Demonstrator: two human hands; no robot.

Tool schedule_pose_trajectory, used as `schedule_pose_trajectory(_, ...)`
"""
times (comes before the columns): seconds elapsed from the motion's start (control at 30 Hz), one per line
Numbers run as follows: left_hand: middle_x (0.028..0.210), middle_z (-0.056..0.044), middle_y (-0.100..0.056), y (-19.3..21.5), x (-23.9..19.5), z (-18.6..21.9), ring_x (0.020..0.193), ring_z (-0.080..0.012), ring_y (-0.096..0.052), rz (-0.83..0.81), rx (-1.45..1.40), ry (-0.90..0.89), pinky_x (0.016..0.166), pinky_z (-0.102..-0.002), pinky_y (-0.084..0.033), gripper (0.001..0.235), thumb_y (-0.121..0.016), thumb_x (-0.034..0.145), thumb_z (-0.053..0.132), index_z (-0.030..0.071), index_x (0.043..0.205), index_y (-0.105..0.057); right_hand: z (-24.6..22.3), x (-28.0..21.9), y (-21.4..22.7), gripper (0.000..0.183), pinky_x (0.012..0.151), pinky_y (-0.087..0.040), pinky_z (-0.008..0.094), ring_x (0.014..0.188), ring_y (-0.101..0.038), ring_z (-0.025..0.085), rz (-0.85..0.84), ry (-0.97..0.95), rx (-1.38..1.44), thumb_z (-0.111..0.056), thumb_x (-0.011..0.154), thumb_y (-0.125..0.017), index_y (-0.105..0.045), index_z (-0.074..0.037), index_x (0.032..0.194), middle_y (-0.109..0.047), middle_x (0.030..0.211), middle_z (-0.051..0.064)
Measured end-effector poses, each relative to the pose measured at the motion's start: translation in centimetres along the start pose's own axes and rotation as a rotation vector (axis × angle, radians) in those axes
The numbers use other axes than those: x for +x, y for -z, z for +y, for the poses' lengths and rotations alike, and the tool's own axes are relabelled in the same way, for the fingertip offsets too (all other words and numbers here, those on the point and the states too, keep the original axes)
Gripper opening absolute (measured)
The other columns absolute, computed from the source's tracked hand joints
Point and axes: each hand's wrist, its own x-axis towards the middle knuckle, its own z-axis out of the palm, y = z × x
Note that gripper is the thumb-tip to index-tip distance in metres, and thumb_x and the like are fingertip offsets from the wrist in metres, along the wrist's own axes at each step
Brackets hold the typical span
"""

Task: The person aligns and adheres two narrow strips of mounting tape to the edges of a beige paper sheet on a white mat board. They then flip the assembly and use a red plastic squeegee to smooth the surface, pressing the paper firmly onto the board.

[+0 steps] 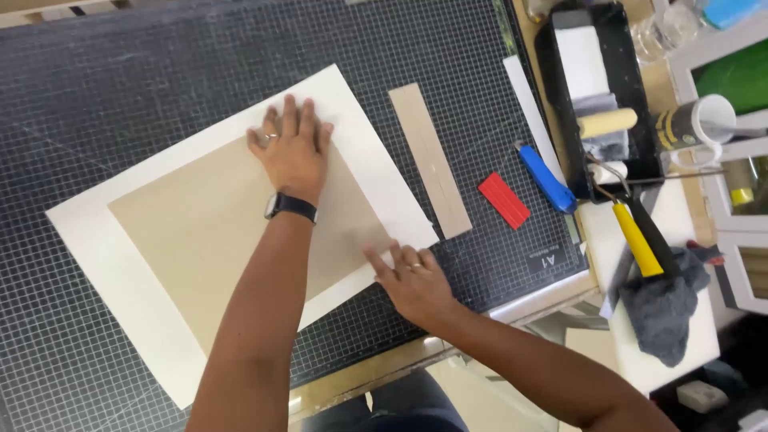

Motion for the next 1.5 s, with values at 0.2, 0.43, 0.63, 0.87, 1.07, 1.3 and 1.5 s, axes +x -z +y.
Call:
schedule_pose_trajectory(0.2,0.161,0.000,-0.033,-2.5,1.7,-0.4,0.146,-0.0318,-0.019,0.114,0.026,-0.006,0.113,-0.066,-0.019,0.052,-0.036,0.111,0.056,0.030,0.154,-0.048,-0.5,0.3,-0.1,0.055,0.078,-0.050,0.041,0.090,-0.066,0.038,0.003,0.048,0.015,-0.030,0.107,-0.050,-0.044,-0.010,0.158,-0.066,0.099,0.030)
schedule_pose_trajectory(0.43,0.149,-0.014,-0.051,-1.6,5.1,6.0,0.129,-0.0341,-0.052,0.489,0.013,-0.265,0.110,-0.047,-0.041,0.091,-0.063,0.075,-0.007,0.018,0.159,-0.038,2.7,-1.3,2.6,0.060,0.094,-0.055,0.043,0.118,-0.059,0.024,-0.014,-0.482,0.842,-0.038,0.099,-0.068,-0.050,-0.016,0.152,-0.066,0.139,-0.001)
schedule_pose_trajectory(0.63,0.117,-0.013,-0.071,-5.2,6.2,12.0,0.114,-0.0386,-0.061,0.244,-0.149,-0.492,0.094,-0.050,-0.054,0.081,-0.054,0.093,-0.004,0.011,0.164,-0.018,2.8,-4.7,3.8,0.057,0.099,-0.059,0.038,0.126,-0.066,0.029,0.365,-1.431,1.443,-0.013,0.089,-0.069,-0.055,-0.008,0.145,-0.066,0.139,0.018)
schedule_pose_trajectory(0.87,0.142,-0.007,-0.060,-4.0,1.1,14.0,0.136,-0.0244,-0.052,0.029,-0.007,-0.300,0.116,-0.040,-0.043,0.075,-0.055,0.101,0.013,0.016,0.164,-0.014,3.1,-4.2,6.4,0.079,0.116,-0.041,0.043,0.136,-0.047,0.031,0.433,-1.698,1.655,-0.005,0.099,-0.059,-0.013,0.003,0.163,-0.042,0.147,0.021)
schedule_pose_trajectory(1.07,0.127,-0.008,-0.066,-4.7,-0.5,14.4,0.123,-0.0273,-0.062,-0.025,-0.119,-0.271,0.105,-0.042,-0.052,0.054,-0.054,0.096,0.019,0.013,0.148,-0.040,4.8,-8.8,4.7,0.068,0.107,-0.047,0.041,0.113,-0.054,0.021,0.476,-1.837,1.628,-0.013,0.099,-0.060,-0.030,0.004,0.157,-0.048,0.114,0.008)
schedule_pose_trajectory(1.3,0.112,-0.009,-0.064,-6.9,-0.9,15.3,0.112,-0.0324,-0.065,-0.086,-0.103,-0.247,0.089,-0.045,-0.054,0.041,-0.048,0.094,0.037,0.014,0.121,-0.070,5.0,-11.0,5.2,0.064,0.099,-0.056,0.046,0.097,-0.057,0.021,0.418,-1.808,1.572,-0.011,0.100,-0.061,-0.034,0.003,0.157,-0.051,0.102,0.010)
schedule_pose_trajectory(1.5,0.137,-0.017,-0.064,-0.7,-4.4,14.9,0.133,-0.0391,-0.055,-0.223,-0.159,-0.261,0.107,-0.051,-0.043,0.063,-0.044,0.101,0.032,0.011,0.159,-0.035,3.8,-11.0,7.0,0.067,0.087,-0.061,0.046,0.086,-0.060,0.019,0.504,-1.894,1.434,-0.011,0.094,-0.068,-0.040,0.002,0.154,-0.053,0.093,0.009)
